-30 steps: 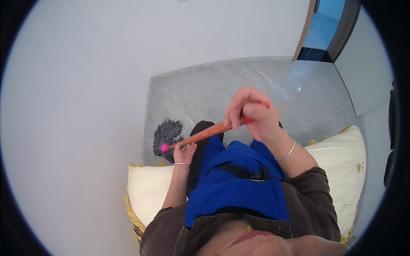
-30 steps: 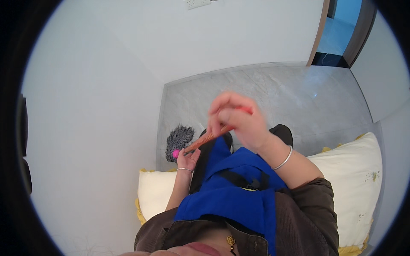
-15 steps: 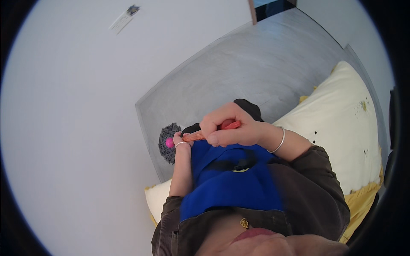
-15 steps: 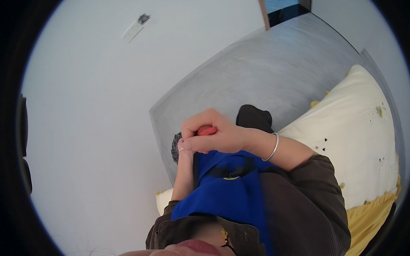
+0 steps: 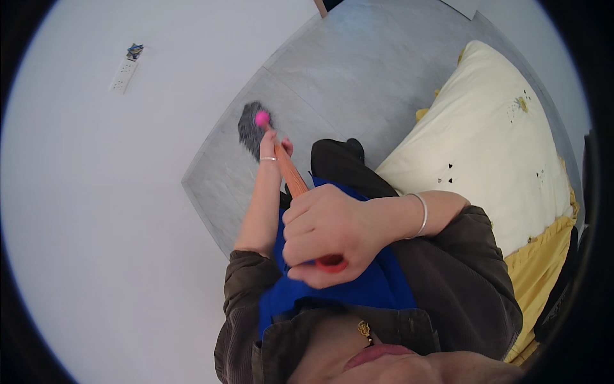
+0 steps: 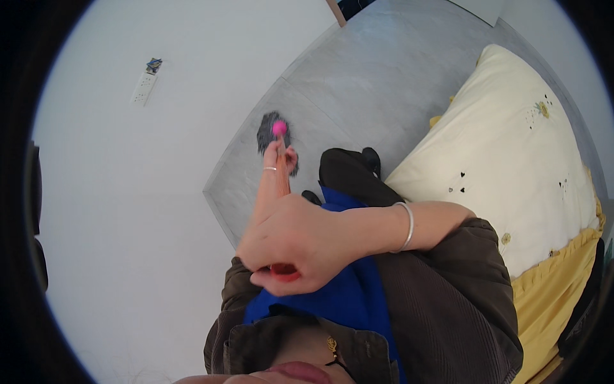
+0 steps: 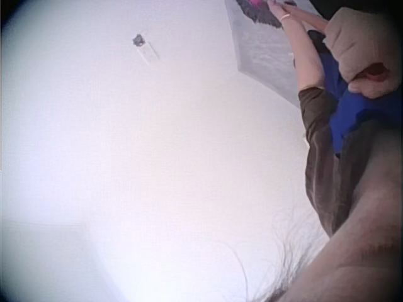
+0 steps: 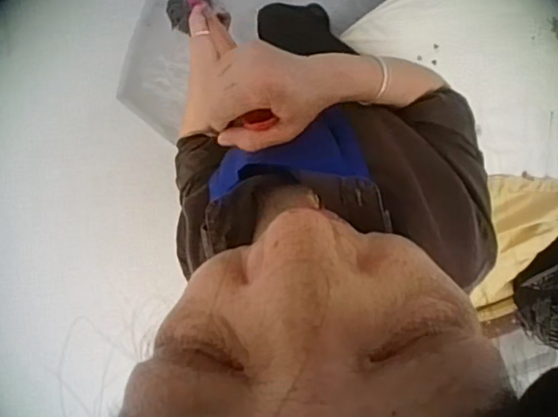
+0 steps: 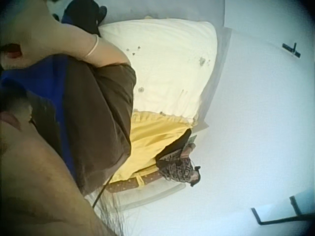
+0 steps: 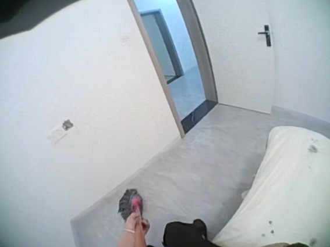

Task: The person mops a tiled floor using a long-handled mop with a gray head and pink connector. They move the mop back and forth across the floor near a bed with a yellow and white cover, maintaining a consistent cleaning motion throughout the clip.

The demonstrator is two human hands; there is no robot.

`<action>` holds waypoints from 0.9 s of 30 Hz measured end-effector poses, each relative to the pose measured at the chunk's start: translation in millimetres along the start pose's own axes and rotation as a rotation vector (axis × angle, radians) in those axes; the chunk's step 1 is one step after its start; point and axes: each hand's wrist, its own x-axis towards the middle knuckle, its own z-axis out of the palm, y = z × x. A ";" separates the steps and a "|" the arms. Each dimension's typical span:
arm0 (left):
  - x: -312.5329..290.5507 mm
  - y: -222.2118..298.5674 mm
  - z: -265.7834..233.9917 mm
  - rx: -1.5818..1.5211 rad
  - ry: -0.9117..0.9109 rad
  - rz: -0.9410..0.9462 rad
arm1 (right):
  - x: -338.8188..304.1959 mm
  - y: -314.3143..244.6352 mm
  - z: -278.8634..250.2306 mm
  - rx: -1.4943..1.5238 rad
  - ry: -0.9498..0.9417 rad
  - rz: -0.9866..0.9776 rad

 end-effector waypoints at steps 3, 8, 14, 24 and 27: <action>-17.7 -11.7 34.7 0.080 -0.140 -0.058 | 5.6 2.8 18.3 -0.087 0.037 -0.100; -72.9 -33.8 64.8 0.087 -0.393 -0.172 | 17.9 17.5 46.0 -0.139 0.038 -0.195; -129.2 -44.8 31.3 -0.026 -0.599 -0.326 | 8.5 40.1 62.1 -0.007 -0.224 -0.045; -234.1 -33.8 -76.6 0.112 -0.561 -0.111 | -105.5 155.9 28.6 -0.060 0.711 1.246; -265.4 -40.0 -94.9 0.144 -0.519 -0.047 | -113.1 169.9 62.3 0.443 0.758 1.550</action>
